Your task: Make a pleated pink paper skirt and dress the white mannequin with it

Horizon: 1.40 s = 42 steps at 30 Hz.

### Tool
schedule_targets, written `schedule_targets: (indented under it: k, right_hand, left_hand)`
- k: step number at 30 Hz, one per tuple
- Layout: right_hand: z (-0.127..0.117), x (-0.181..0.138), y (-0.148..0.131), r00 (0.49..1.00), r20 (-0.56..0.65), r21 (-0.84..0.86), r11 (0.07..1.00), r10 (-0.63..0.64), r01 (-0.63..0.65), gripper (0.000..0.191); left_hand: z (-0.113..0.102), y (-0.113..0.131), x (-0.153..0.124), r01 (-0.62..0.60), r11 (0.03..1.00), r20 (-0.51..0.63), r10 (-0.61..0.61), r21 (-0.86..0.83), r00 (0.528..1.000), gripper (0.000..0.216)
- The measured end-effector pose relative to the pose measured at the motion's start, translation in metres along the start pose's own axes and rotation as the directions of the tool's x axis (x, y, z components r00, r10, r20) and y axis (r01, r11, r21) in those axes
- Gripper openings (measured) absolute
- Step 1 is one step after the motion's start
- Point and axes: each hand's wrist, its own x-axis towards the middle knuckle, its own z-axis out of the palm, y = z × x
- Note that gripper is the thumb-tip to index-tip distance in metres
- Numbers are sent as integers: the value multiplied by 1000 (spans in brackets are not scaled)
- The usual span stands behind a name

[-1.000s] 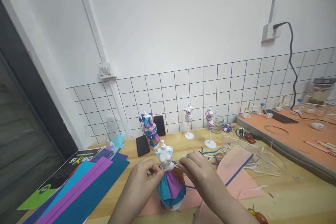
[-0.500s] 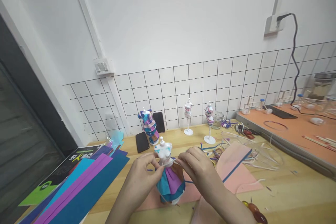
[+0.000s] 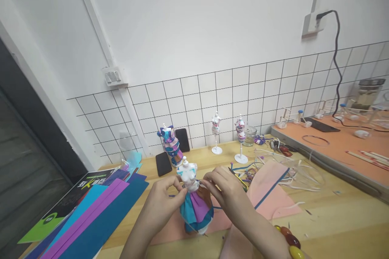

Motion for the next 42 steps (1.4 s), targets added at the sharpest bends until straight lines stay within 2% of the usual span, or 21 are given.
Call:
schedule_targets:
  k: [8,12,16,22,26,33,42]
  right_hand:
    - [-1,0,1,1000,-2,5,1000,19,-19,22]
    - [-4,2,-1,999,-17,43,999,32,-31,21]
    - [-8,4,-3,998,-31,135,989,58,-53,19]
    - [-15,7,-5,987,39,306,939,154,-158,18]
    - [-18,7,-6,963,141,425,865,228,-267,16]
    - [-27,10,-9,913,299,508,763,279,-399,19]
    - [-43,13,-15,841,471,693,478,265,-539,16]
  left_hand:
    - [-3,2,1,-24,998,8,23,60,1000,20]
    - [-4,2,0,-47,999,33,47,23,998,21]
    - [-5,2,-2,-57,998,48,59,-39,997,21]
    - [-8,6,-5,-68,987,89,82,-143,993,22]
    - [-9,9,-6,-50,974,105,75,-223,992,23]
    - [-7,6,-6,-43,936,151,101,-349,983,24]
    - [-1,2,-6,-22,849,181,138,-528,974,23]
